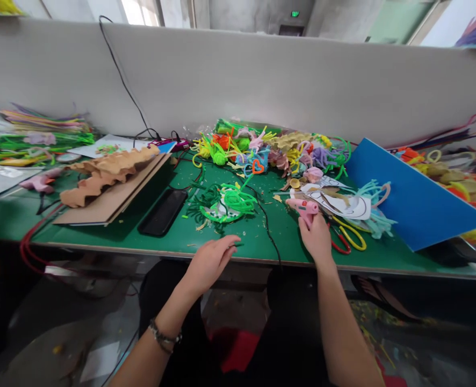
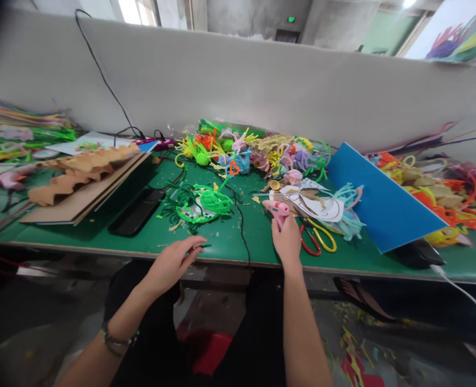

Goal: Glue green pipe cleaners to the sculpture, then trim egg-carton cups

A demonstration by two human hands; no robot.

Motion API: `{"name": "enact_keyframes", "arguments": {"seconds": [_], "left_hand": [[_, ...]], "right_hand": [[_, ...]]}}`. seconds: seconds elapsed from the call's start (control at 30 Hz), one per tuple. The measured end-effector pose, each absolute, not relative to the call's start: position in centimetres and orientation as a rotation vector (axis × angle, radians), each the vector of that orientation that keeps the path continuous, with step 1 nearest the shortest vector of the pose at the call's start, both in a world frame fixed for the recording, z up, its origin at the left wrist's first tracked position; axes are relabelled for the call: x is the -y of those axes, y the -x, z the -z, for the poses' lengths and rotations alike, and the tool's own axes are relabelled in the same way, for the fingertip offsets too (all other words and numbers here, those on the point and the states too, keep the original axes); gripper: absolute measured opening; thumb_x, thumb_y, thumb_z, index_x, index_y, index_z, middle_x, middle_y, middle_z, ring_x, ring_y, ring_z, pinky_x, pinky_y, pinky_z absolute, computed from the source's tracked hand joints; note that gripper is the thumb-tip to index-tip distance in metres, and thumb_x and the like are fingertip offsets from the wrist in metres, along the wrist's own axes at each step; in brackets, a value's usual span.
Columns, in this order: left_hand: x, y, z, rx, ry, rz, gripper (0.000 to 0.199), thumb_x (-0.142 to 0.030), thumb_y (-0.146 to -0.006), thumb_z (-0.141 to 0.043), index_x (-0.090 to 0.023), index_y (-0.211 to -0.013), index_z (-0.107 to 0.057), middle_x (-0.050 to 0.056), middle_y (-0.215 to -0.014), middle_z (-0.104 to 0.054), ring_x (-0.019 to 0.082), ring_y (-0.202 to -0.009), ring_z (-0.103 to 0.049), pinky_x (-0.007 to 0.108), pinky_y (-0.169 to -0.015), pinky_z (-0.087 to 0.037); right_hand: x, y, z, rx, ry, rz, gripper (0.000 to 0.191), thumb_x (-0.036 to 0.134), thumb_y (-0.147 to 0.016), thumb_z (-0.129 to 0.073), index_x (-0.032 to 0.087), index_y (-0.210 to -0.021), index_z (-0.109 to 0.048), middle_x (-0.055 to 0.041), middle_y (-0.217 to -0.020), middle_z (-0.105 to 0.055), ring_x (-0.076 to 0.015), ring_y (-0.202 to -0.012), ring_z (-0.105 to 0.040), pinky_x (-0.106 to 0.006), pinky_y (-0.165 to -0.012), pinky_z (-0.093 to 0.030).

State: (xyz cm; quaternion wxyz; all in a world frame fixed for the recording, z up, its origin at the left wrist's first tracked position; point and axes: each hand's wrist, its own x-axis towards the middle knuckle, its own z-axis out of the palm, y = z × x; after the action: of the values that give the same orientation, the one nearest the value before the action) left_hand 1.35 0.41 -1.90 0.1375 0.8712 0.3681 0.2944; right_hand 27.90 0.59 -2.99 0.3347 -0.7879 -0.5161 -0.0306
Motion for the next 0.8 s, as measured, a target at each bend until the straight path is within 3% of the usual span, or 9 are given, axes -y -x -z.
{"name": "enact_keyframes", "arguments": {"seconds": [0.13, 0.3, 0.4, 0.53, 0.63, 0.8], "left_hand": [[0.0, -0.2, 1.9, -1.12, -2.55, -0.818, 0.021, -0.019, -0.086, -0.04, -0.019, -0.094, -0.059, 0.001, -0.077, -0.07, 0.015, -0.066, -0.064, 0.026, -0.065, -0.048], [0.5, 0.7, 2.2, -1.202, -2.378, -0.839, 0.02, -0.02, -0.084, -0.042, -0.021, -0.092, -0.06, -0.001, -0.068, -0.069, 0.014, -0.061, -0.063, 0.022, -0.06, -0.045], [0.8, 0.6, 2.3, -1.187, -2.234, -0.836, 0.019, -0.021, -0.083, -0.042, -0.02, -0.091, -0.059, -0.001, -0.064, -0.067, 0.014, -0.061, -0.064, 0.022, -0.059, -0.045], [1.1, 0.5, 2.4, -1.126, -2.042, -0.846, 0.015, -0.023, -0.082, -0.044, -0.02, -0.088, -0.057, -0.001, -0.068, -0.069, 0.014, -0.062, -0.065, 0.021, -0.06, -0.045], [1.3, 0.6, 2.6, -1.085, -1.886, -0.912, 0.012, -0.025, -0.082, -0.043, -0.02, -0.084, -0.054, -0.001, -0.069, -0.069, 0.015, -0.065, -0.066, 0.023, -0.063, -0.047], [1.5, 0.7, 2.9, -1.024, -1.713, -1.005, 0.01, -0.028, -0.08, -0.044, -0.02, -0.075, -0.049, 0.0, -0.066, -0.069, 0.017, -0.069, -0.067, 0.026, -0.068, -0.047]], "right_hand": [[0.8, -29.0, 1.8, 1.399, 2.052, 0.1, 0.043, 0.036, -0.068, -0.051, 0.011, -0.103, -0.048, -0.0142, -0.089, -0.055, -0.0269, -0.084, -0.054, -0.038, -0.073, -0.042], [2.7, -32.3, -0.1, 1.444, 2.399, 0.206, 0.035, 0.027, -0.074, -0.043, 0.013, -0.105, -0.047, -0.0119, -0.089, -0.057, -0.0236, -0.086, -0.055, -0.033, -0.072, -0.044], [2.6, -33.3, -0.3, 1.427, 2.589, 0.184, 0.022, 0.024, -0.07, -0.046, 0.013, -0.086, -0.057, -0.0153, -0.082, -0.059, -0.0285, -0.082, -0.057, -0.037, -0.068, -0.044], [1.4, -33.2, -0.2, 1.458, 2.768, 0.073, 0.008, 0.016, -0.063, -0.049, 0.017, -0.062, -0.057, -0.0127, -0.07, -0.061, -0.0281, -0.071, -0.06, -0.035, -0.057, -0.043], [1.0, -33.2, -0.5, 1.479, 2.81, 0.057, 0.011, 0.015, -0.062, -0.049, 0.017, -0.068, -0.059, -0.0137, -0.076, -0.063, -0.028, -0.073, -0.061, -0.033, -0.056, -0.043], [1.8, -33.4, -0.9, 1.437, 2.837, 0.103, 0.03, 0.025, -0.066, -0.052, 0.012, -0.093, -0.059, -0.0178, -0.091, -0.062, -0.0288, -0.083, -0.06, -0.033, -0.058, -0.044]]}}
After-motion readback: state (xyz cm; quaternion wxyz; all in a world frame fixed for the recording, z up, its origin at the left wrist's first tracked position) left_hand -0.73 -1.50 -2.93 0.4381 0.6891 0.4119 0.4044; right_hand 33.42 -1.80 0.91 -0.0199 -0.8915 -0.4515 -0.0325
